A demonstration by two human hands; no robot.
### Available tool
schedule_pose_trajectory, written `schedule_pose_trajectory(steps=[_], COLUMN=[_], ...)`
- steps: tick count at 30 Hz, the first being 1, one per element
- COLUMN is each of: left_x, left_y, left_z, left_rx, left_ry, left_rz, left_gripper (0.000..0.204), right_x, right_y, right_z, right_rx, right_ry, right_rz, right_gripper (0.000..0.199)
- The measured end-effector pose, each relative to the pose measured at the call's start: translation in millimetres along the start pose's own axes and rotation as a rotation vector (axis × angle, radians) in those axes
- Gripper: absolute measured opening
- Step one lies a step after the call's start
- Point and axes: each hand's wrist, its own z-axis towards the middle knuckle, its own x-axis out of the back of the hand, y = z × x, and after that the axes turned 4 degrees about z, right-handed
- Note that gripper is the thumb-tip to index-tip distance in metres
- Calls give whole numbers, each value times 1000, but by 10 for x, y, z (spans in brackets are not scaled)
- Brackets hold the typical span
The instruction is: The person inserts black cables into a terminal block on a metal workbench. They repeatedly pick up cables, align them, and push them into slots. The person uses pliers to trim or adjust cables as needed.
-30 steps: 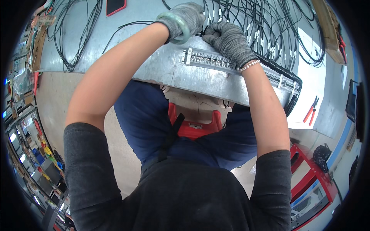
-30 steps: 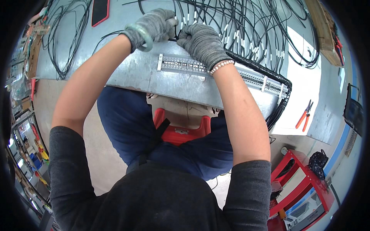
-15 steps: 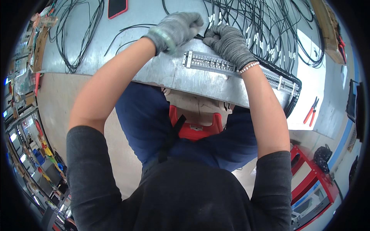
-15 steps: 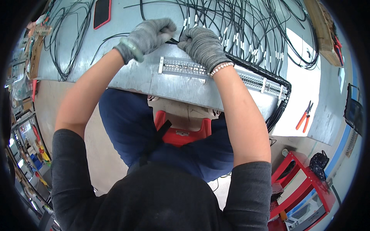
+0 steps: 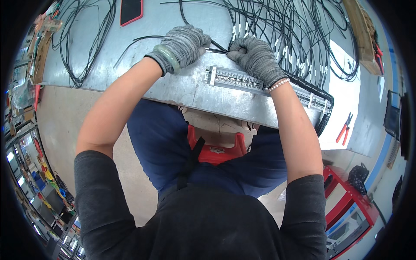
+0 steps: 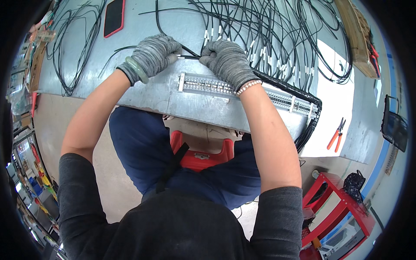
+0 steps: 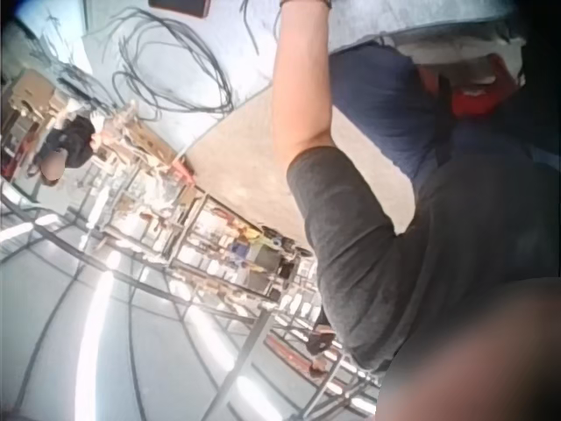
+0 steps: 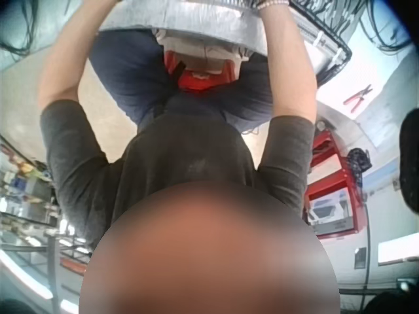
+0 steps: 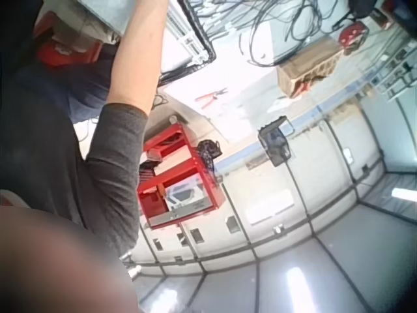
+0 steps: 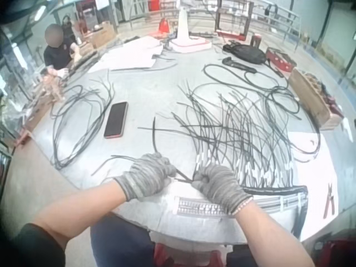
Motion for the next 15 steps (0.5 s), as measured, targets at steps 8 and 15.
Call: schedule_pose_trajectory(steps=[8, 15], left_x=[130, 260], left_y=[-199, -85], left_z=[155, 201], left_rx=[143, 136], left_ry=[-332, -285], left_rz=[-577, -282], left_gripper=[18, 16], right_x=[-17, 1], right_y=[-5, -23], right_z=[9, -8], right_rx=[14, -7], right_ry=[24, 19], right_rz=[7, 25], right_gripper=[20, 21])
